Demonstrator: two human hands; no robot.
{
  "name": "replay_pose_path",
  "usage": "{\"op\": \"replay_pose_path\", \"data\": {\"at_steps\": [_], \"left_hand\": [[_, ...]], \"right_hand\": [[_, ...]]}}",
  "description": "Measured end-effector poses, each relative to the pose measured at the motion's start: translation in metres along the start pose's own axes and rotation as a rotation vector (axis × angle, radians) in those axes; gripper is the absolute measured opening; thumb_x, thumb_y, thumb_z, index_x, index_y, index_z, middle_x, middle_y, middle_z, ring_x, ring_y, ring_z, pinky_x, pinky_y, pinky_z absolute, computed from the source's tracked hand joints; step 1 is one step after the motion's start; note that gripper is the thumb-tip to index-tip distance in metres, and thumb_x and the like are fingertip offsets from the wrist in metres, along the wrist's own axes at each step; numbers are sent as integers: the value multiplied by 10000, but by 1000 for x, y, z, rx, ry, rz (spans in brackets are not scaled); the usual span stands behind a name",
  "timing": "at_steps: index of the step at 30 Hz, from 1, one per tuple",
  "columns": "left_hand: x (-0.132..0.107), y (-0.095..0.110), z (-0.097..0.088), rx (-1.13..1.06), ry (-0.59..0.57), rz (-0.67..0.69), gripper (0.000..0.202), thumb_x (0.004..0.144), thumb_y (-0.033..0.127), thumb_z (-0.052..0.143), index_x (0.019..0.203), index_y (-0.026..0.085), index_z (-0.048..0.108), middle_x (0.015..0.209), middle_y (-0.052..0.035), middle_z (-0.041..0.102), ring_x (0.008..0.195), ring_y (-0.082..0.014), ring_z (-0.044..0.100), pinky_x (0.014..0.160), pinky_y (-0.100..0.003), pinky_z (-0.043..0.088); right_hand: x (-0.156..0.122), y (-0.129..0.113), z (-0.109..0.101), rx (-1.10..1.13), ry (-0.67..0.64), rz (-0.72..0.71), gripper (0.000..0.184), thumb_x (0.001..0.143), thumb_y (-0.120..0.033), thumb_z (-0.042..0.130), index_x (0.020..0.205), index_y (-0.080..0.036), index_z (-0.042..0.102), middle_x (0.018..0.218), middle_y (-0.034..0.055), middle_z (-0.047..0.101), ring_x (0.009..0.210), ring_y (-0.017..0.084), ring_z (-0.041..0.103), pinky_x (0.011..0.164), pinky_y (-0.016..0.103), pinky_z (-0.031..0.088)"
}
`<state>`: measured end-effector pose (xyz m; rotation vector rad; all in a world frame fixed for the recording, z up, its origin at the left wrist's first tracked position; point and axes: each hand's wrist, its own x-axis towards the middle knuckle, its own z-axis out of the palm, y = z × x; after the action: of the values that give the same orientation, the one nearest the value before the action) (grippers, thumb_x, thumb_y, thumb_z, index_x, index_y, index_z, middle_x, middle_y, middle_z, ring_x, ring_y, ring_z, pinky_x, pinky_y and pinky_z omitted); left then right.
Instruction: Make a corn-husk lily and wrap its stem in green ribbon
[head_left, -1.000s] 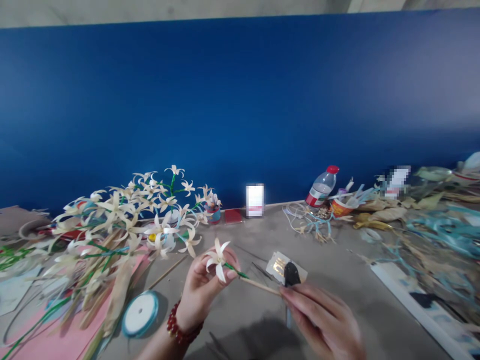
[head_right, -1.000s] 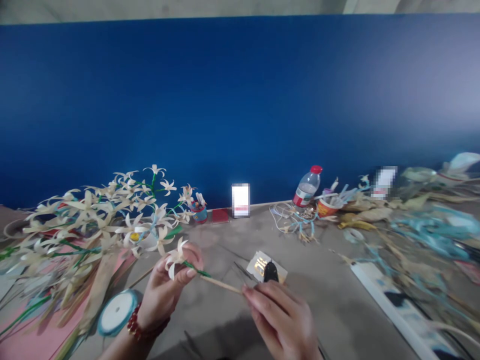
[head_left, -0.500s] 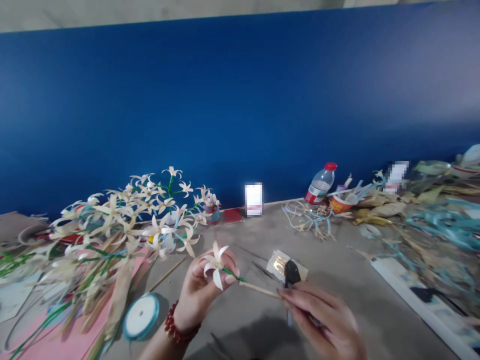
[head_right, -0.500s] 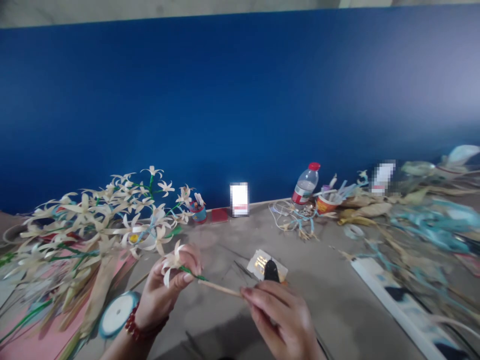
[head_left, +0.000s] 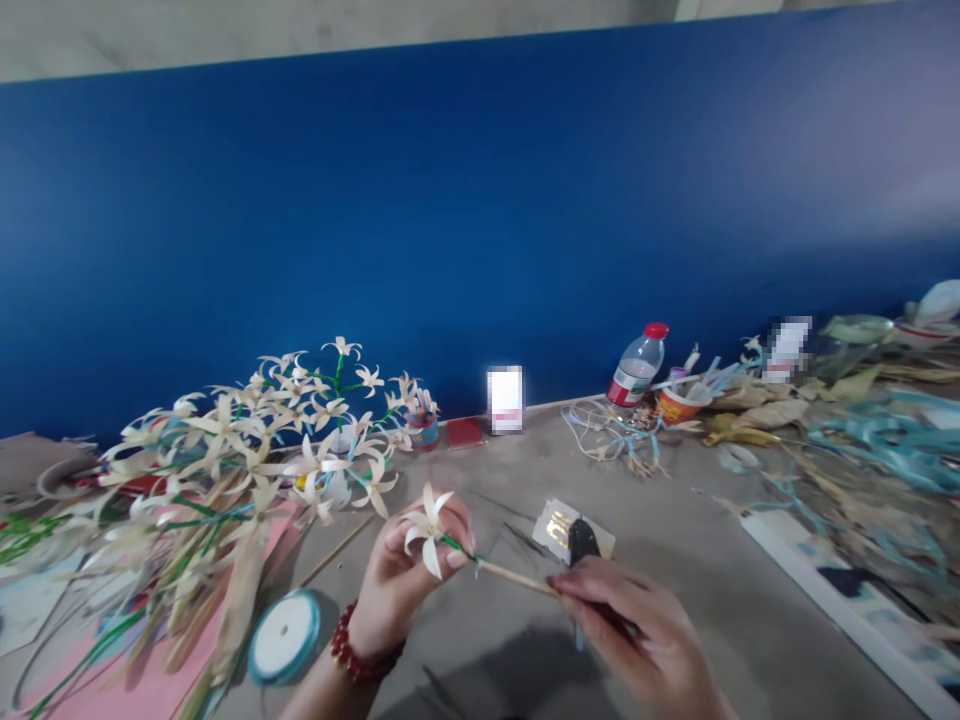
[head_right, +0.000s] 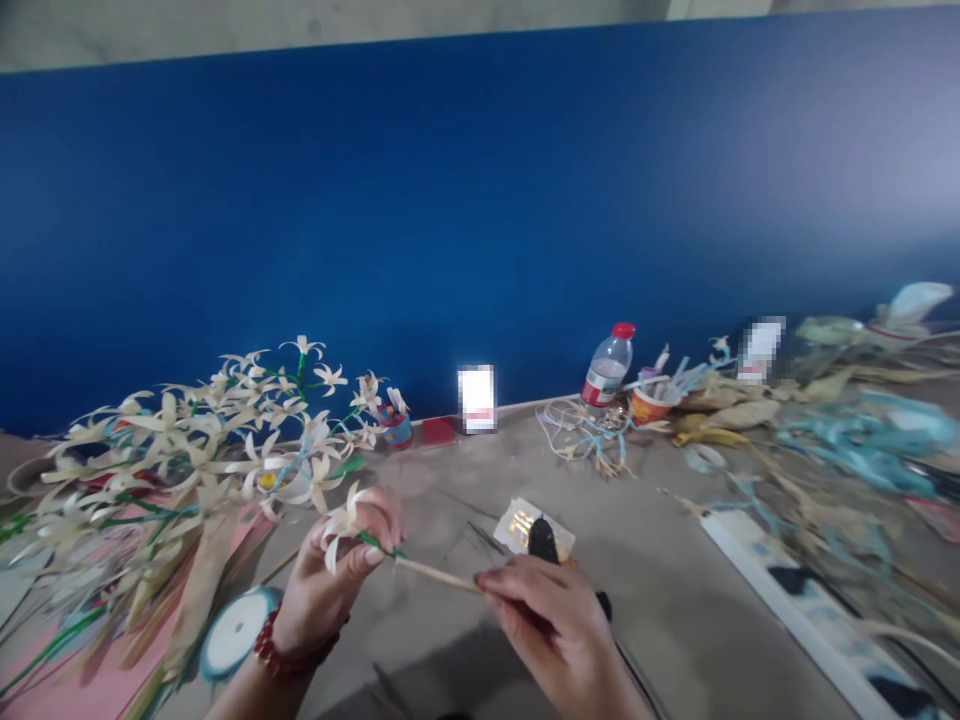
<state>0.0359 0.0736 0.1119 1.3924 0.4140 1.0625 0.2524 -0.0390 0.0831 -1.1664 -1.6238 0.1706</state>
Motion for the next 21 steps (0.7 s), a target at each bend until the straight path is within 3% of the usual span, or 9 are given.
{"op": "replay_pose_path", "data": {"at_steps": [3,9,16,18,21], "left_hand": [[0,-1,0,-2,5,-9,115,802,316,717,774,207,739,839,-70,577,820,-220,531,727,-340,413],[2,-1,1,-48,-30,31,197,781,384,733,735,192,738,849,-72,536,836,-227,513,745,-354,412],[7,-10,0,-145,-21,39,158,799,339,727,781,182,718,870,-45,505,818,-183,510,750,-322,409],[7,-12,0,-149,-11,31,148,808,329,720,792,182,715,879,-44,502,824,-181,504,750,-318,407],[6,-15,0,-152,11,17,131,812,313,717,802,183,712,888,-46,509,825,-181,497,751,-320,405]], "right_hand": [[-1,3,3,7,-23,63,122,884,-189,633,935,-258,719,775,21,767,714,165,740,671,181,575],[-2,13,7,131,7,262,156,921,-290,584,877,-225,718,622,-2,688,522,123,656,498,148,511],[-14,15,11,230,-11,487,238,925,-382,577,913,-180,702,626,21,661,422,107,550,399,172,454],[-14,10,10,206,0,458,205,932,-352,566,916,-196,698,646,22,667,445,111,568,424,173,471],[-9,0,6,122,-12,261,113,915,-241,578,929,-236,690,729,25,709,568,129,655,546,168,526]]}}
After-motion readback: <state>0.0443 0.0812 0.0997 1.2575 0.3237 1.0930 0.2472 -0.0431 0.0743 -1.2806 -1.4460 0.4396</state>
